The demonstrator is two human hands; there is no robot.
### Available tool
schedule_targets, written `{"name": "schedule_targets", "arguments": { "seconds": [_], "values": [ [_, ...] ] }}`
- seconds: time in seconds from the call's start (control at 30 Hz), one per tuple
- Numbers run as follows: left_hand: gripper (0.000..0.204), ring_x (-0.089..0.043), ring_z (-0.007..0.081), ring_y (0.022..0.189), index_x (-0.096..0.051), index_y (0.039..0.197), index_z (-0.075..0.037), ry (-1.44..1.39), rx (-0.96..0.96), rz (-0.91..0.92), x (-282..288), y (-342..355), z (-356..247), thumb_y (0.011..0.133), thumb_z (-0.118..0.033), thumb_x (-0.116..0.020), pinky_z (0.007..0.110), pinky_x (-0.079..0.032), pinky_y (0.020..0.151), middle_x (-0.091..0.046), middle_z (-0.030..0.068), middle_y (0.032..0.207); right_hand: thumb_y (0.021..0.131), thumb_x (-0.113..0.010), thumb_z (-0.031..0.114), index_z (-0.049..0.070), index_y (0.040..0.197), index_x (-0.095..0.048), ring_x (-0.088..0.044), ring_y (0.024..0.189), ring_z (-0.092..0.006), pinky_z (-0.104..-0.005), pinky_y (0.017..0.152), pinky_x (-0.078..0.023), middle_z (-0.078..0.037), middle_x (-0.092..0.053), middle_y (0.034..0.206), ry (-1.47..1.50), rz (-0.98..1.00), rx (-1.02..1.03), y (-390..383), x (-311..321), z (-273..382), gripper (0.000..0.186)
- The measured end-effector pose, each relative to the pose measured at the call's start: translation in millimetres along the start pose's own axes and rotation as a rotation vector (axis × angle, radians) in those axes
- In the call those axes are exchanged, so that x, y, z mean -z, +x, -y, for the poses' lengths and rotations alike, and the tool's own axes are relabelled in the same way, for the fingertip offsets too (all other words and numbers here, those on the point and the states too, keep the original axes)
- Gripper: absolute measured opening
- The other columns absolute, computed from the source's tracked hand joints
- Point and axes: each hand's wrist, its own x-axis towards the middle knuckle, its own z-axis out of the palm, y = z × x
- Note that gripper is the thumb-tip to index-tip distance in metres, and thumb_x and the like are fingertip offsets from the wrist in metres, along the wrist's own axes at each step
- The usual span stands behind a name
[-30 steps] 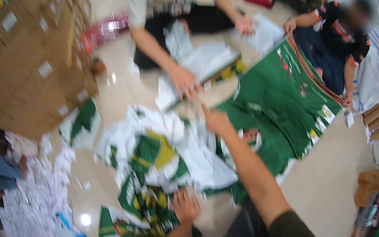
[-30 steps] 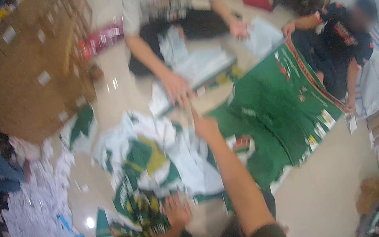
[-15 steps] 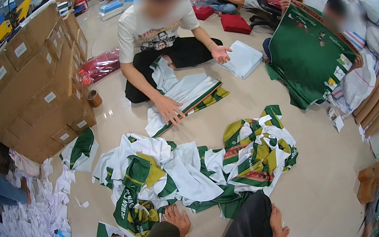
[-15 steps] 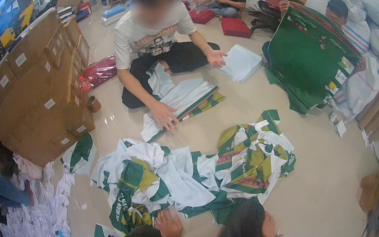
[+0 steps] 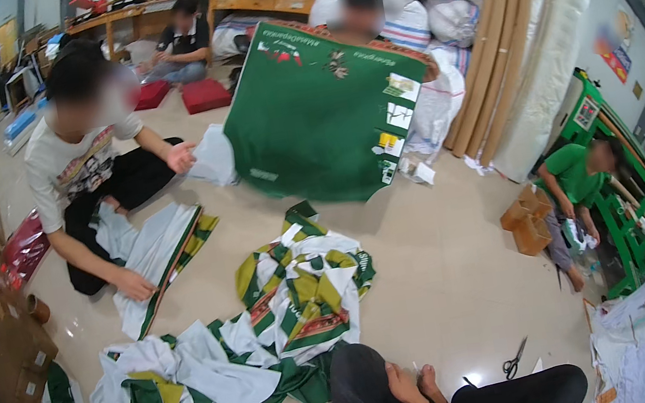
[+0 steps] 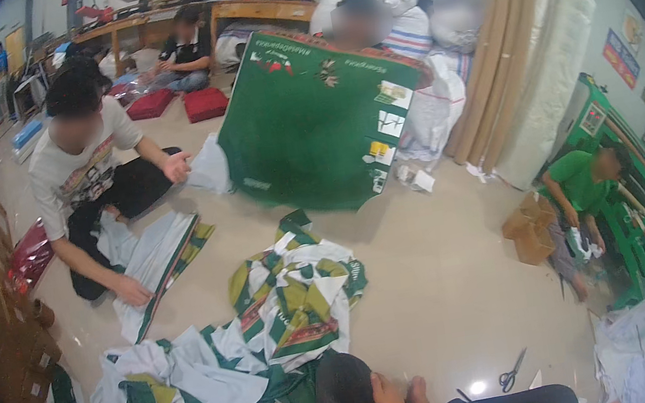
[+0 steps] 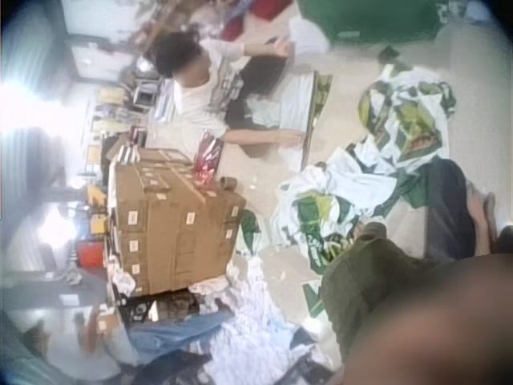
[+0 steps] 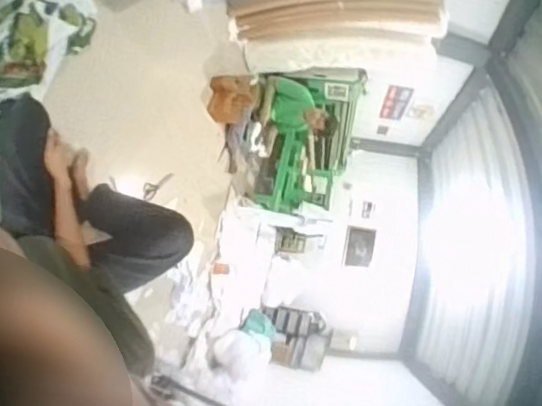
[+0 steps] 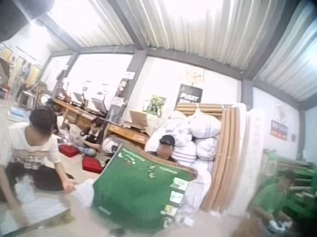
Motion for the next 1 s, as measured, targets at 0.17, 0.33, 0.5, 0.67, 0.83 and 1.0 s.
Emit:
{"name": "schedule_targets", "arguments": {
  "seconds": [0.17,0.33,0.5,0.67,0.83,1.0],
  "values": [
    [0.062,-0.034,0.0456,0.136,-0.041,0.140,0.004,0.021,0.021,0.018,12,-9,-1,0.091,-0.031,-0.053,0.060,-0.025,0.112,-0.039,0.0263,0.144,0.106,-0.028,0.044,-0.007,0.128,-0.058,-0.052,0.124,-0.0489,-0.0452,0.109,-0.037,-0.034,-0.060,0.123,0.105,-0.112,-0.117,-20,14,-11,0.063],
    [0.063,-0.032,0.0436,0.139,-0.041,0.141,0.003,0.024,0.038,0.006,15,-13,11,0.091,-0.034,-0.051,0.059,-0.024,0.113,-0.039,0.0243,0.146,0.107,-0.029,0.041,-0.010,0.123,-0.060,-0.047,0.127,-0.0516,-0.0455,0.112,-0.032,-0.037,-0.061,0.118,0.036,-0.210,-0.186,-33,19,-27,0.062],
    [0.061,-0.034,0.0428,0.138,-0.042,0.139,0.003,0.093,-0.021,-0.071,3,-21,20,0.091,-0.033,-0.051,0.061,-0.026,0.110,-0.041,0.0241,0.144,0.106,-0.031,0.039,-0.011,0.123,-0.060,-0.037,0.132,-0.0542,-0.0463,0.116,-0.026,-0.042,-0.049,0.130,-0.031,-0.141,-0.197,-28,46,-33,0.060],
    [0.059,-0.034,0.0402,0.138,-0.043,0.139,0.001,0.071,0.068,-0.004,32,-13,-5,0.091,-0.033,-0.052,0.062,-0.024,0.110,-0.042,0.0208,0.144,0.104,-0.033,0.030,-0.009,0.116,-0.062,-0.030,0.130,-0.0593,-0.0556,0.113,-0.025,-0.039,-0.057,0.119,-0.082,-0.176,-0.072,-29,48,-56,0.050],
    [0.055,-0.036,0.0375,0.136,-0.045,0.138,-0.003,0.123,0.054,-0.051,31,-21,-4,0.092,-0.032,-0.055,0.060,-0.025,0.109,-0.043,0.0167,0.144,0.099,-0.044,0.018,-0.005,0.103,-0.064,-0.052,0.107,-0.0508,-0.0521,0.099,-0.037,-0.030,-0.063,0.103,-0.113,-0.180,0.124,-36,77,-76,0.032],
    [0.055,-0.035,0.0354,0.137,-0.044,0.138,-0.005,0.113,0.056,-0.096,19,-29,-7,0.093,-0.034,-0.054,0.059,-0.025,0.109,-0.042,0.0149,0.144,0.092,-0.057,0.009,-0.005,0.108,-0.065,-0.053,0.111,-0.0404,-0.0471,0.096,-0.043,-0.025,-0.059,0.118,-0.145,-0.324,0.351,-22,95,-141,0.022]
  ]
}}
